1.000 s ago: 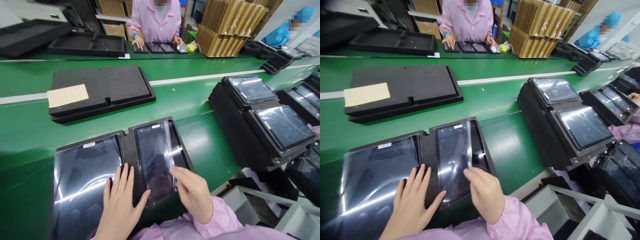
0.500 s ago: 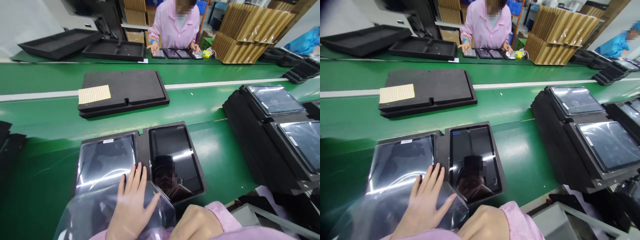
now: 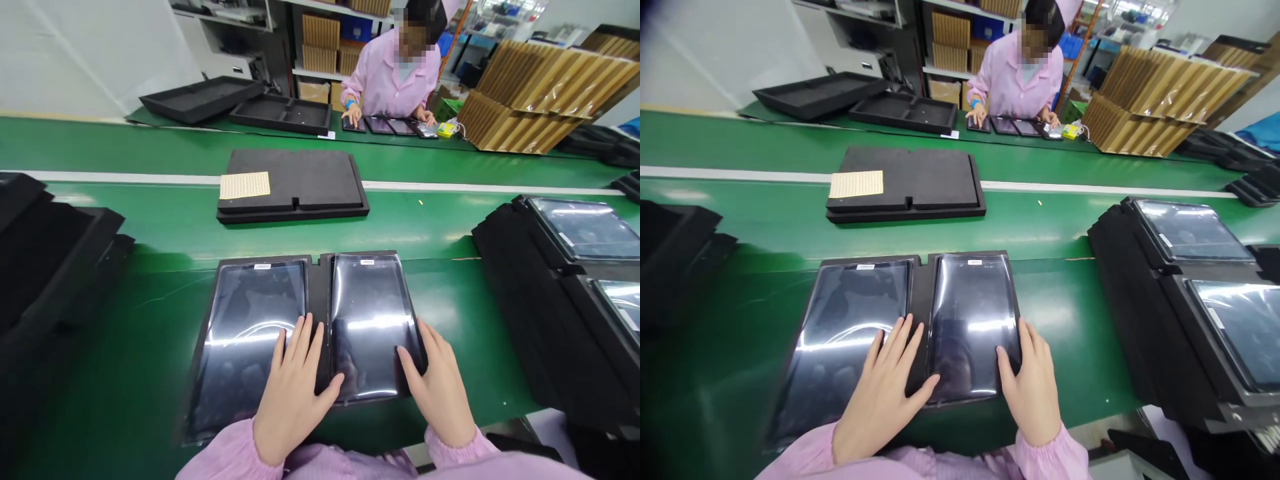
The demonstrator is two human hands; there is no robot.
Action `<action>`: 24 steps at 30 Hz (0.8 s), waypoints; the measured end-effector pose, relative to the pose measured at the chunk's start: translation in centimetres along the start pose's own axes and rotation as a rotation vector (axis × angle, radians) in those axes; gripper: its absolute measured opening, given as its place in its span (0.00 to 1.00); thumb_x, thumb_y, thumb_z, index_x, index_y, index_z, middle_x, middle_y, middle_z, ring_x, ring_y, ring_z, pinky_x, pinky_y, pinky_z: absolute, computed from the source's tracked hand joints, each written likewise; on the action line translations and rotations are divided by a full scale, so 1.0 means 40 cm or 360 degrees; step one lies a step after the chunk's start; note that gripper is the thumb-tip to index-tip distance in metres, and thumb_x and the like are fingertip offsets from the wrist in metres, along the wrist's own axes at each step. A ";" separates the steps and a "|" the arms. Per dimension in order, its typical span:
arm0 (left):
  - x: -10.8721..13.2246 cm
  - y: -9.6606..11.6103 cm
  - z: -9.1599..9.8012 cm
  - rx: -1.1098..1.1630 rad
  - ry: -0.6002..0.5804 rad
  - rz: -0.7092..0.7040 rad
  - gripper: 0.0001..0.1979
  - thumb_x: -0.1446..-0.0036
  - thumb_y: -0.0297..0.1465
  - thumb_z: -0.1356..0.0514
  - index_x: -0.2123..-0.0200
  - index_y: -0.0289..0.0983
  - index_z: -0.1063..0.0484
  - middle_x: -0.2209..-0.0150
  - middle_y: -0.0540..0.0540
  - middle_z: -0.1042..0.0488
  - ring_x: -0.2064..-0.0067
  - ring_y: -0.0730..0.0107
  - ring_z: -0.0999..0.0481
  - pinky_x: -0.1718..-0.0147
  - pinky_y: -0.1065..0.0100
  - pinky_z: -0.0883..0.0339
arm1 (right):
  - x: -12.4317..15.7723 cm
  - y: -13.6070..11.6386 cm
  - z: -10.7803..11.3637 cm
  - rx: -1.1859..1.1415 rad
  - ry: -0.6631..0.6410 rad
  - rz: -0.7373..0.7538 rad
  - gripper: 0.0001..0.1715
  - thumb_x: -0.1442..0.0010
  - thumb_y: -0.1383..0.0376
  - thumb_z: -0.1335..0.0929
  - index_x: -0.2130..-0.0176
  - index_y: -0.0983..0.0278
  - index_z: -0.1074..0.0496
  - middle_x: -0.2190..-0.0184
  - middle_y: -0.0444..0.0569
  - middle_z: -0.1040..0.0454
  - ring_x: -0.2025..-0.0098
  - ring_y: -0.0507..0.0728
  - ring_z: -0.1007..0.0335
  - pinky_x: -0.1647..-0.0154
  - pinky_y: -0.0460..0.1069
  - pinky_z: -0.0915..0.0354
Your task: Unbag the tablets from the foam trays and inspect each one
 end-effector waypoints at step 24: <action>-0.014 -0.029 -0.012 0.0916 -0.0235 0.0401 0.24 0.40 0.30 0.47 0.40 0.34 0.32 0.34 0.37 0.33 0.33 0.51 0.34 0.38 0.46 0.33 | -0.071 0.060 -0.028 -0.1582 -0.0247 -0.0921 0.38 0.55 0.44 0.22 0.53 0.60 0.33 0.71 0.47 0.18 0.73 0.60 0.21 0.74 0.52 0.26</action>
Point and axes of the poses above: each hand's wrist, its own x-axis away from the middle knuckle, its own z-axis out of the back of the hand, y = z × x, the point moved 8 cm from there along -x, towards the middle knuckle
